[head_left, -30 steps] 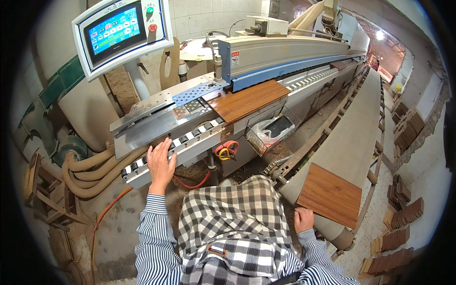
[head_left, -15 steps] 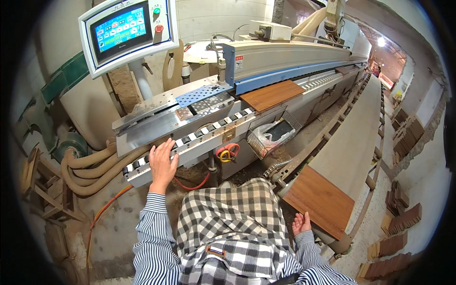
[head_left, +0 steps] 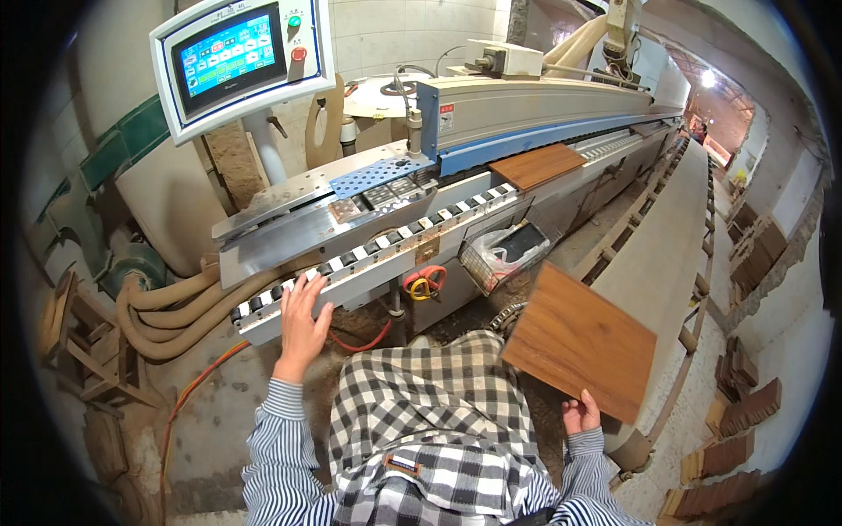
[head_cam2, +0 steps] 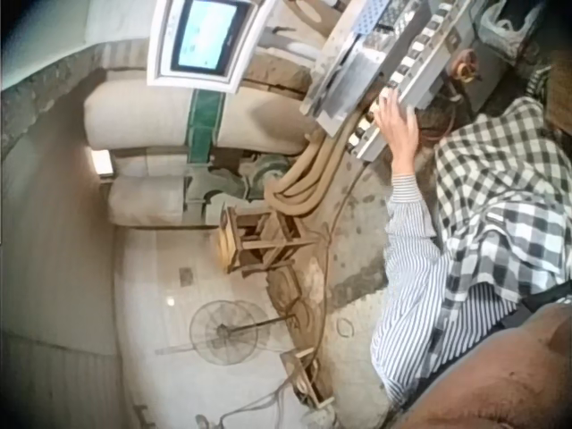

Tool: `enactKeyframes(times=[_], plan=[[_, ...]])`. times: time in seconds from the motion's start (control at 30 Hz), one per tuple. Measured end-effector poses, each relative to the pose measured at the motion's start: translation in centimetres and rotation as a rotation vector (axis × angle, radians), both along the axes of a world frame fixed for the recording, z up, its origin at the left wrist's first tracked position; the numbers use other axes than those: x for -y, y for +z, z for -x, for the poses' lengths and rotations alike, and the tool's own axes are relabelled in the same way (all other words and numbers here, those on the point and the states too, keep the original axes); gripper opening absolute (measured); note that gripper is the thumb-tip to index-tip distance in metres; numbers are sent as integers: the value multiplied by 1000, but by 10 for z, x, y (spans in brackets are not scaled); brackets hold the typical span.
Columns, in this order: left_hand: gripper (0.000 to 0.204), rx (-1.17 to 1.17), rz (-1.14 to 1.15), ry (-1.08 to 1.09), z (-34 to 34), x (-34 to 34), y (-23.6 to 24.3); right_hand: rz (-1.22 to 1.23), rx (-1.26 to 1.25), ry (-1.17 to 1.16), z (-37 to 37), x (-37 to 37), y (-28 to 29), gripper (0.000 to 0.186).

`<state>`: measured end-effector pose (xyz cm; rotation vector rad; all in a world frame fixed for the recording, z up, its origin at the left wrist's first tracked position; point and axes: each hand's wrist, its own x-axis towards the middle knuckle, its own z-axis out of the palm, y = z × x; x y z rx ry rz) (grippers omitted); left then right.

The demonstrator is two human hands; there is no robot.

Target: The person repeatedly places wooden planks onto a conveyor belt of a woodworking machine, allowing them to pass through the processing area. The person then retrieves the planks and stacks them. The task is performed one at a time in a repetitive loop.

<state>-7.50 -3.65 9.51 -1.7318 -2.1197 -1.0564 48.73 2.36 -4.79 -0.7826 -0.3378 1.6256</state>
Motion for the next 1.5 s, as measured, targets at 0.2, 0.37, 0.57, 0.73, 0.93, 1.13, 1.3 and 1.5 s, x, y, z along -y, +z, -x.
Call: enactKeyframes(times=[0.2, 0.37, 0.57, 0.73, 0.93, 1.13, 1.3, 1.5], plan=[[54, 107, -8, -175, -54, 41, 21, -137, 68, 309, 120, -34, 67, 19], [70, 19, 78, -195, -69, 76, 29, -134, -7, 657, 233, -59, 86, 22], [64, -61, 55, 108, -27, 105, 9, -175, 0, 960, 343, -66, 112, 24], [61, -57, 13, 225, 18, 90, 3, -209, -124, 954, 367, -60, 132, 45], [58, -56, 11, 308, 57, 58, 2, -408, 438, 887, 287, -66, 92, 42], [65, -1, 55, 366, 67, 44, 1, -516, 1183, 177, 154, -62, -2, 23], [70, -1, 57, 400, 72, 44, -4, -172, 1261, 204, 61, -57, -136, 24], [59, 101, 65, 322, 79, 48, -6, 112, 1174, 302, 61, -44, -197, 23]])
